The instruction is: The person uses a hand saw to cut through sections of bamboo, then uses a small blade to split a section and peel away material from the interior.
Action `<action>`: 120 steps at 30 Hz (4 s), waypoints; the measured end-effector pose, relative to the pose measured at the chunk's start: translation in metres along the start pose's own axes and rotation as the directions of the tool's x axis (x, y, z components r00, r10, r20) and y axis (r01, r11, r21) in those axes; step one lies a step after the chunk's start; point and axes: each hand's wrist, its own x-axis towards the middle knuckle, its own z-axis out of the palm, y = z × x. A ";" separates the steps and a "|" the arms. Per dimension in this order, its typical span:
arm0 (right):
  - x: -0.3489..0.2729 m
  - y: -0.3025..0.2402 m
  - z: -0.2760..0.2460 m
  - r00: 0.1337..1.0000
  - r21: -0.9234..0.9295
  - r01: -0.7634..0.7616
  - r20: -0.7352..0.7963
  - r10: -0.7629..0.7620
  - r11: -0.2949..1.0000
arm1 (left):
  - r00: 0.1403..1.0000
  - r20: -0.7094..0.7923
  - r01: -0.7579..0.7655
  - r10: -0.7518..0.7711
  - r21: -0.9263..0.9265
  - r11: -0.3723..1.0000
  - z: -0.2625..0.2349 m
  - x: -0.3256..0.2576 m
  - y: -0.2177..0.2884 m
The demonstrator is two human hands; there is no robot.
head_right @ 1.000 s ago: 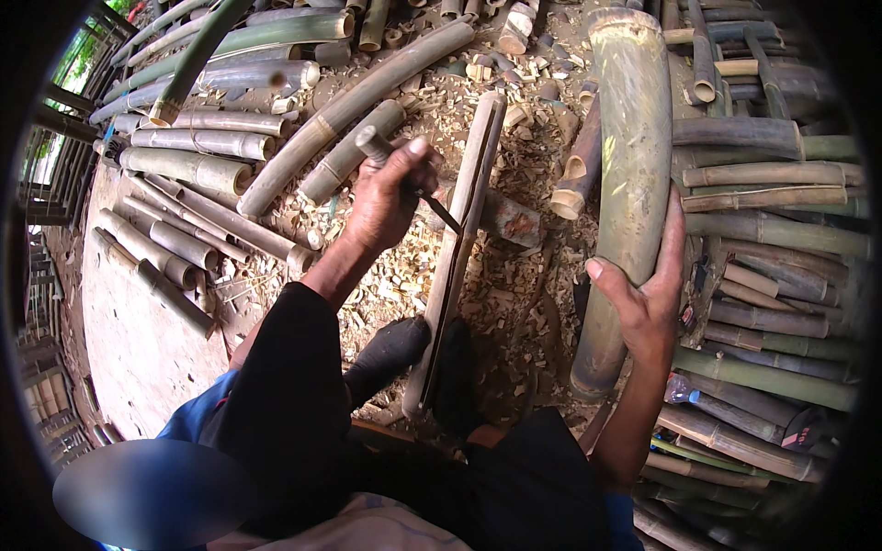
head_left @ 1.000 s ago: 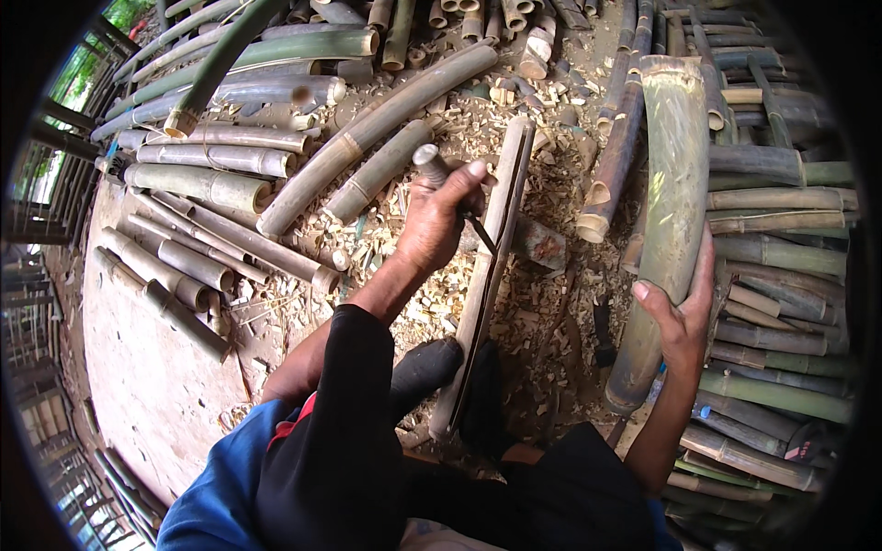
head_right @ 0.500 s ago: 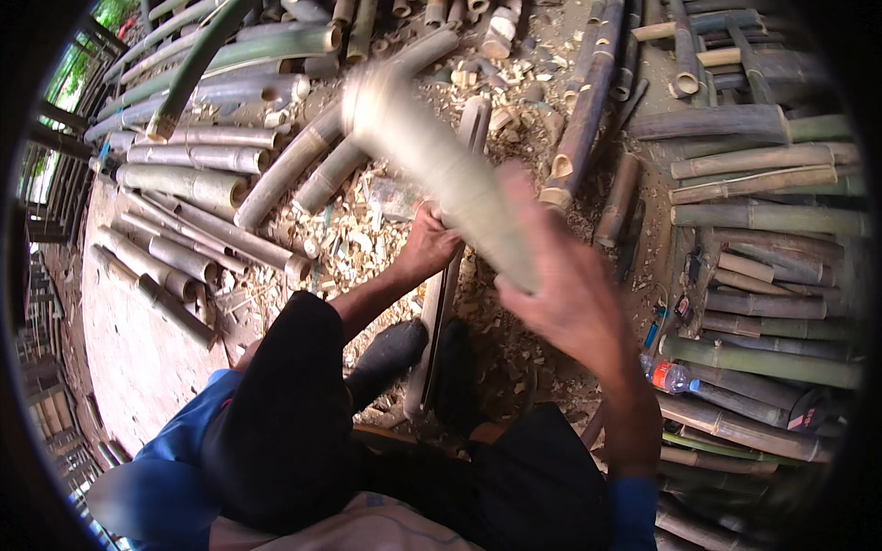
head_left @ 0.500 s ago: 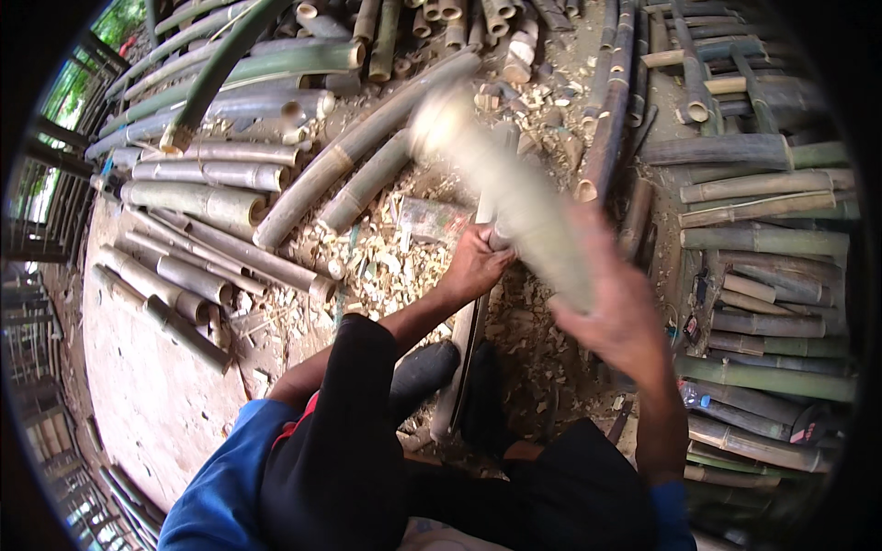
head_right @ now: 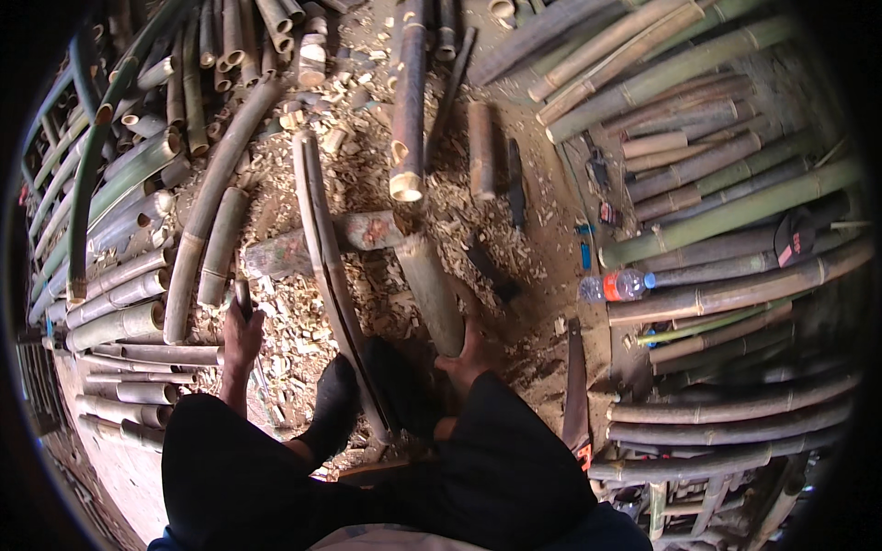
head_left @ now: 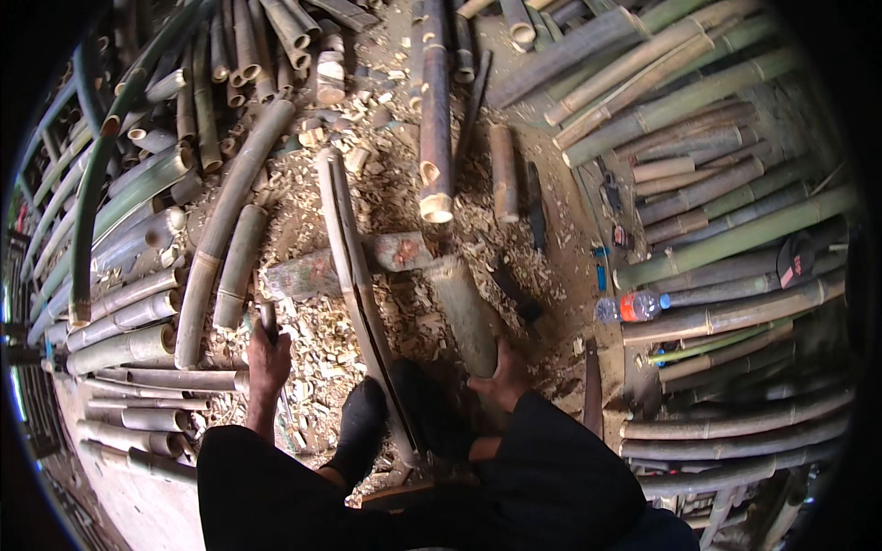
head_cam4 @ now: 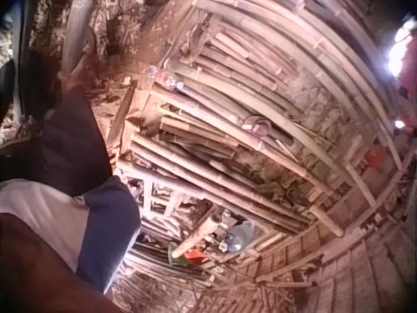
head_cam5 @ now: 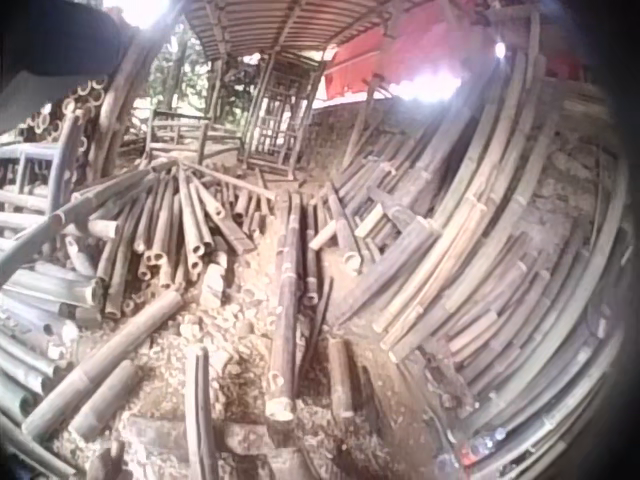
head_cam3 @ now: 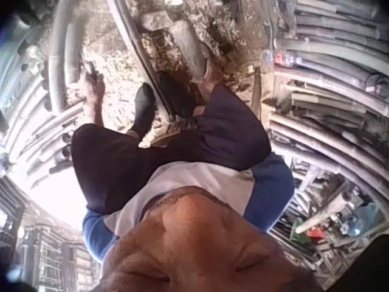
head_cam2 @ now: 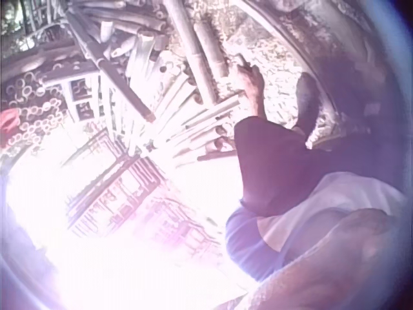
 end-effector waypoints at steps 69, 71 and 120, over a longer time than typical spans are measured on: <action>0.045 -0.144 0.057 0.874 0.716 -0.407 0.486 0.015 0.568 | 0.961 0.263 0.176 -0.084 -0.349 0.920 0.085 -0.003 0.075; 0.045 -0.147 0.055 0.865 0.724 -0.434 0.500 0.025 0.537 | 0.953 0.282 0.194 -0.111 -0.286 0.938 0.082 -0.002 0.080; 0.215 -0.206 0.037 0.947 0.703 -0.043 0.255 -0.196 0.710 | 0.952 0.303 0.128 -0.034 -0.297 0.946 0.091 0.003 0.064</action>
